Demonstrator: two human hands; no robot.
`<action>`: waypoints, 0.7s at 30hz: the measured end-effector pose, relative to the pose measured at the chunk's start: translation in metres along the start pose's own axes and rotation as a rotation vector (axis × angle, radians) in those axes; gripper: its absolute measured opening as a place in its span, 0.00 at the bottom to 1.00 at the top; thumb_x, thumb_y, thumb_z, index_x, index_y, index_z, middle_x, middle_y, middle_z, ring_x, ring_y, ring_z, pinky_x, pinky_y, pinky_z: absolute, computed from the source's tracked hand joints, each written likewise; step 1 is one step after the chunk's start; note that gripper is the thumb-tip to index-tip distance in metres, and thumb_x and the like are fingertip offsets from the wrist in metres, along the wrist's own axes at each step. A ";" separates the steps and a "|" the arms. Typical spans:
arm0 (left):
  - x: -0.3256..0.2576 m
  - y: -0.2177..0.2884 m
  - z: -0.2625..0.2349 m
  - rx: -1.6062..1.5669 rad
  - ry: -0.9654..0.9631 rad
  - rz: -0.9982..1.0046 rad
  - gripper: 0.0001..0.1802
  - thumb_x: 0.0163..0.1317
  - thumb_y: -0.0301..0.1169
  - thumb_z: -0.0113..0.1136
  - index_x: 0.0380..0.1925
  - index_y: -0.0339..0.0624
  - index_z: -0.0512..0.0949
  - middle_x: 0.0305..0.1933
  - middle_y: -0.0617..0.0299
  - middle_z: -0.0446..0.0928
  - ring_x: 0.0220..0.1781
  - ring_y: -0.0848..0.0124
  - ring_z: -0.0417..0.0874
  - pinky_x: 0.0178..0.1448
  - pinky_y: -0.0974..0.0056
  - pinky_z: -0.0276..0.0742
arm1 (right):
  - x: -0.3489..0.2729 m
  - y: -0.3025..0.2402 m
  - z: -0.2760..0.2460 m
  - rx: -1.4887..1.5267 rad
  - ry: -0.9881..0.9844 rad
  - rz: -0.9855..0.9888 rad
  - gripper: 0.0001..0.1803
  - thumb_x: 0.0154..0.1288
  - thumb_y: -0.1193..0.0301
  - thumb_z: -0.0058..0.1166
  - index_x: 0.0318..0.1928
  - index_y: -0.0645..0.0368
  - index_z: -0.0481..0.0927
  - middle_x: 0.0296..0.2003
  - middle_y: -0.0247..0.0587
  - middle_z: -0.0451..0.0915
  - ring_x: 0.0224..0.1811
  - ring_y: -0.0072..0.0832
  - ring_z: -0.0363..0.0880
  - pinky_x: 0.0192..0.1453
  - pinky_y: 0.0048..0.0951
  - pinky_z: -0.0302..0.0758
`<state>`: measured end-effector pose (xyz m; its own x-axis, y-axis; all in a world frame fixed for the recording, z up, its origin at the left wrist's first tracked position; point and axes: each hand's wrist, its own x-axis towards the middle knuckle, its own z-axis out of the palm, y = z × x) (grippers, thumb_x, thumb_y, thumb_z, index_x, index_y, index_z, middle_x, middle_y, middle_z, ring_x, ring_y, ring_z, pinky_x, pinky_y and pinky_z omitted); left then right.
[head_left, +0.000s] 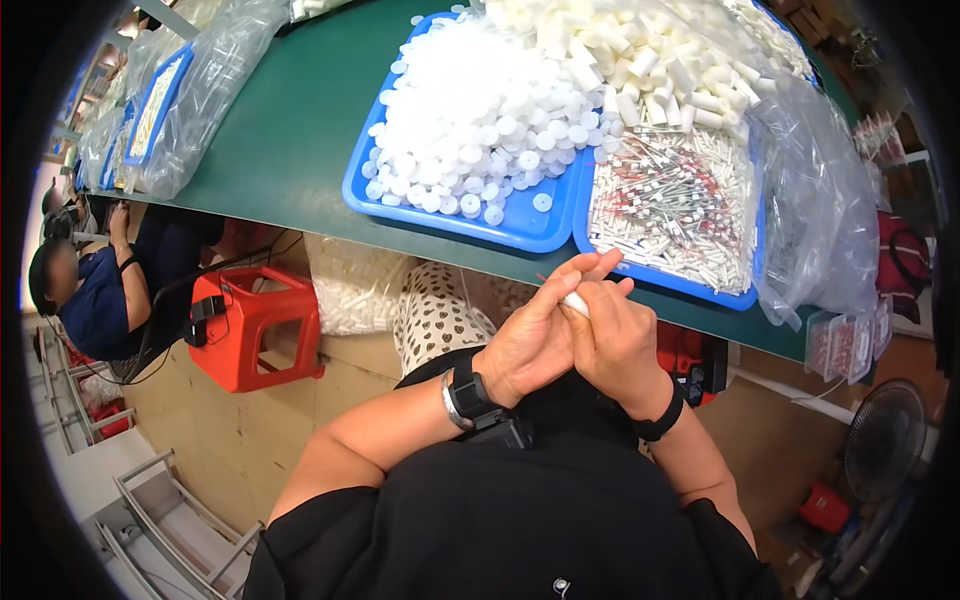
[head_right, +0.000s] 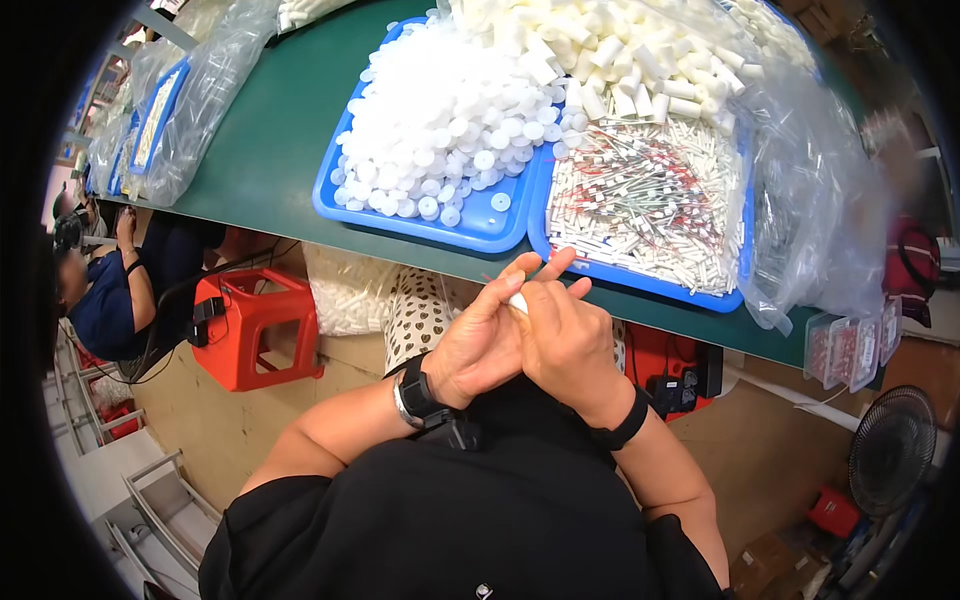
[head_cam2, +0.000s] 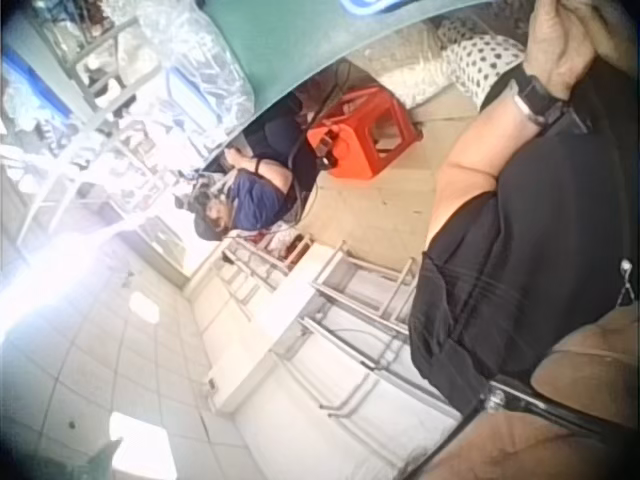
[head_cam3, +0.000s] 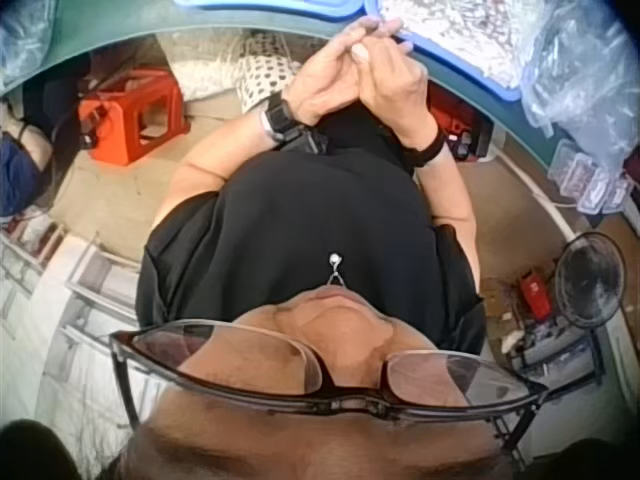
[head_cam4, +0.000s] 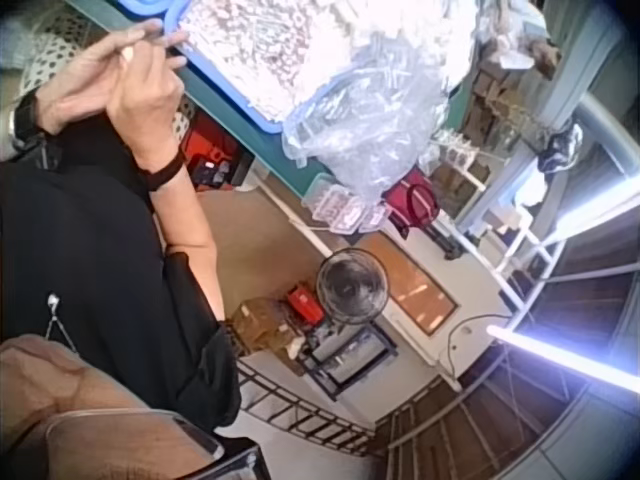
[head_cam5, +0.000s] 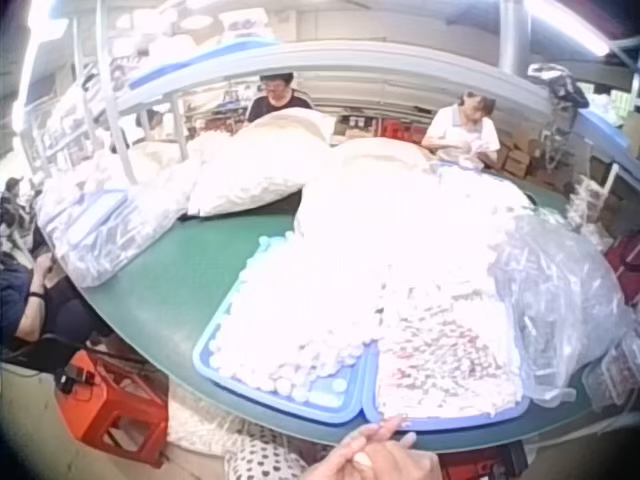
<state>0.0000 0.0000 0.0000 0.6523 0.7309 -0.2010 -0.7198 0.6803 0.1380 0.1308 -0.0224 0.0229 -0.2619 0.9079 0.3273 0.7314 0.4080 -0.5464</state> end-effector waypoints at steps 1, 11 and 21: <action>0.000 0.001 0.001 0.026 0.012 0.006 0.22 0.75 0.41 0.48 0.66 0.52 0.68 0.74 0.55 0.61 0.77 0.52 0.57 0.78 0.49 0.58 | 0.001 0.000 0.001 0.030 0.014 0.002 0.15 0.65 0.76 0.58 0.51 0.63 0.72 0.34 0.52 0.81 0.33 0.48 0.84 0.34 0.40 0.78; -0.003 0.017 0.010 0.093 -0.034 0.011 0.25 0.77 0.43 0.43 0.66 0.39 0.64 0.73 0.57 0.62 0.76 0.59 0.60 0.78 0.53 0.57 | 0.011 -0.002 -0.003 0.266 0.026 0.068 0.10 0.64 0.76 0.58 0.44 0.64 0.74 0.35 0.47 0.82 0.31 0.46 0.83 0.33 0.39 0.78; -0.004 0.006 0.006 0.066 -0.012 0.049 0.28 0.78 0.49 0.38 0.71 0.50 0.58 0.75 0.58 0.58 0.77 0.58 0.57 0.79 0.52 0.55 | 0.016 -0.001 0.001 0.166 0.054 -0.006 0.11 0.64 0.76 0.57 0.46 0.64 0.75 0.34 0.50 0.81 0.31 0.47 0.82 0.34 0.41 0.78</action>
<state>-0.0057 0.0015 0.0072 0.6197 0.7638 -0.1806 -0.7339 0.6455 0.2114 0.1252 -0.0085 0.0281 -0.2284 0.9006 0.3699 0.6143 0.4281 -0.6629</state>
